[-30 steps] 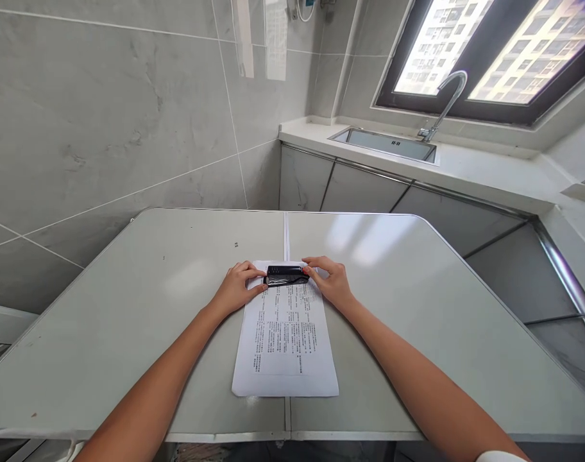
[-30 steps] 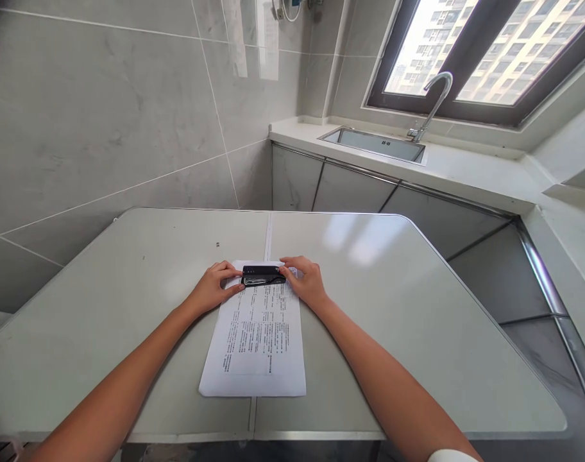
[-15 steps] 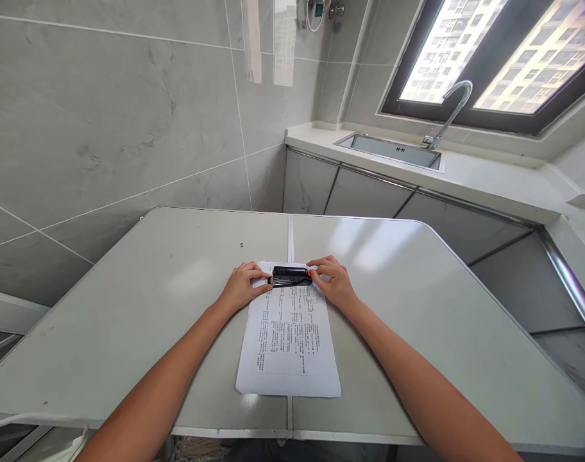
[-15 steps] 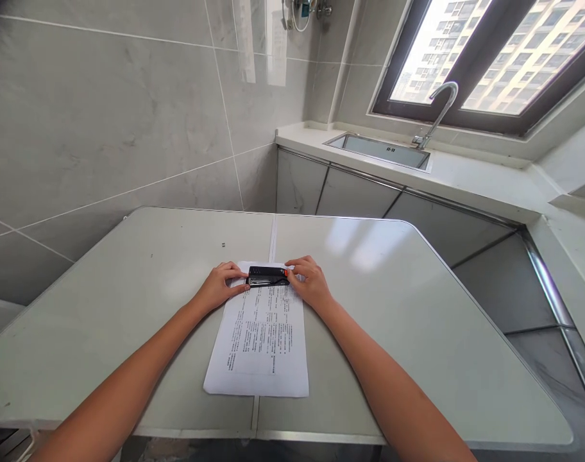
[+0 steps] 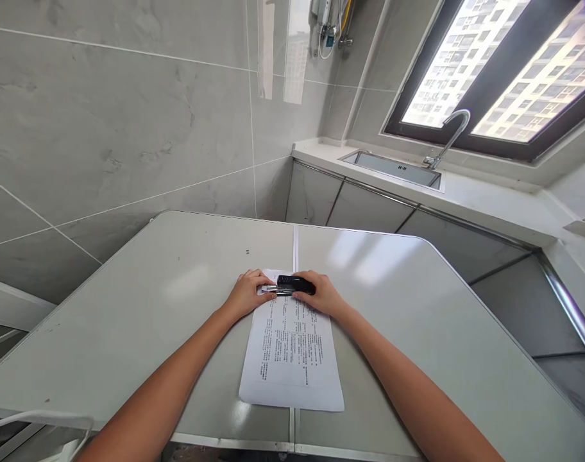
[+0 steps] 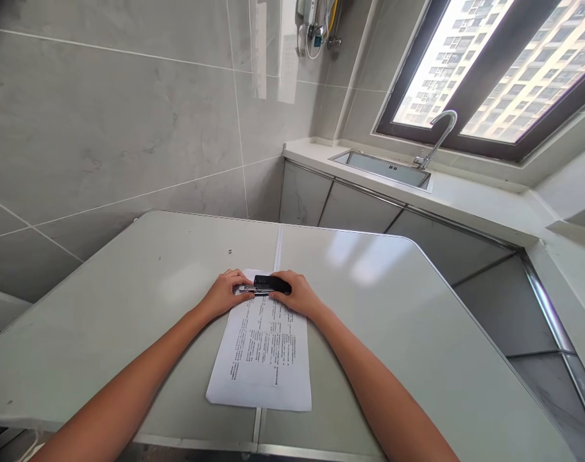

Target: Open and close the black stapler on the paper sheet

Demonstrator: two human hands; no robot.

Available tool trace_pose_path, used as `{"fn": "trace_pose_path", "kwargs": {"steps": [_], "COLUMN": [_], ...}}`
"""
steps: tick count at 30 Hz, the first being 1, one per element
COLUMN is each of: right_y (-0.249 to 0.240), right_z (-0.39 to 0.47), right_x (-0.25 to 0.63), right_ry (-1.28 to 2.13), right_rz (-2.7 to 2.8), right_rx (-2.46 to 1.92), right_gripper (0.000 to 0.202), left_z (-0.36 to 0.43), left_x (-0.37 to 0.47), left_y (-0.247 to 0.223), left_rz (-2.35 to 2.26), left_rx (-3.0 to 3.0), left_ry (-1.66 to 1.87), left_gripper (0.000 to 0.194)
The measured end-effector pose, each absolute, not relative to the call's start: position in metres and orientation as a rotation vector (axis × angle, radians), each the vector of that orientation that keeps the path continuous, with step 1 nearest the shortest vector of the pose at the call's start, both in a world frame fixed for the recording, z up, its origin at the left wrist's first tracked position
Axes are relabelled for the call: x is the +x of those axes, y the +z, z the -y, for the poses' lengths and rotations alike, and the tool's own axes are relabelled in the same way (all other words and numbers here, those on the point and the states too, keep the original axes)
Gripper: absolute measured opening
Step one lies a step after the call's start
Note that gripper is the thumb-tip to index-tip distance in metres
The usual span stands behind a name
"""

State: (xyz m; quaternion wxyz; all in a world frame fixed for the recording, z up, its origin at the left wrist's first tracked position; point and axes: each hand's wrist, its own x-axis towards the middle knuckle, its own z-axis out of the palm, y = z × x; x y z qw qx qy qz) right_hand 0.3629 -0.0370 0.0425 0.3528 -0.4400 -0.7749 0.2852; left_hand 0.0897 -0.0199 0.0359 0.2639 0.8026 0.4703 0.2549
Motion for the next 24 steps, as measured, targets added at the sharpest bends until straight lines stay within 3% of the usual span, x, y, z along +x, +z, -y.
{"fn": "trace_pose_path", "kwargs": {"steps": [5,7,10,15,20,24], "right_y": [0.049,0.054,0.056,0.053,0.051,0.054], "right_z": [0.043,0.051,0.066,0.08,0.078,0.068], "right_x": [0.353,0.347,0.337,0.328,0.33,0.336], "right_ry": [0.578,0.351,-0.085,-0.555,-0.468,-0.055], "right_rz": [1.928,1.883,2.034,2.362,2.327,1.89], "right_rx": [-1.183,-1.126,-0.922,-0.689,-0.733,-1.117], "right_gripper": [0.022,0.021,0.031,0.036,0.039,0.034], "left_z": [0.024,0.027,0.032,0.036,0.032,0.028], "left_x": [0.092,0.096,0.103,0.106,0.107,0.104], "left_y": [0.044,0.049,0.056,0.059,0.052,0.047], "left_rz": [-1.236,-1.092,-0.782,-0.644,-0.631,-0.741], "left_rx": [1.639,1.203,0.676,0.447,0.386,0.387], "left_ry": [1.092,1.242,1.155,1.017,1.069,1.228], "left_gripper": [0.074,0.063,0.056,0.039,0.024,0.018]}}
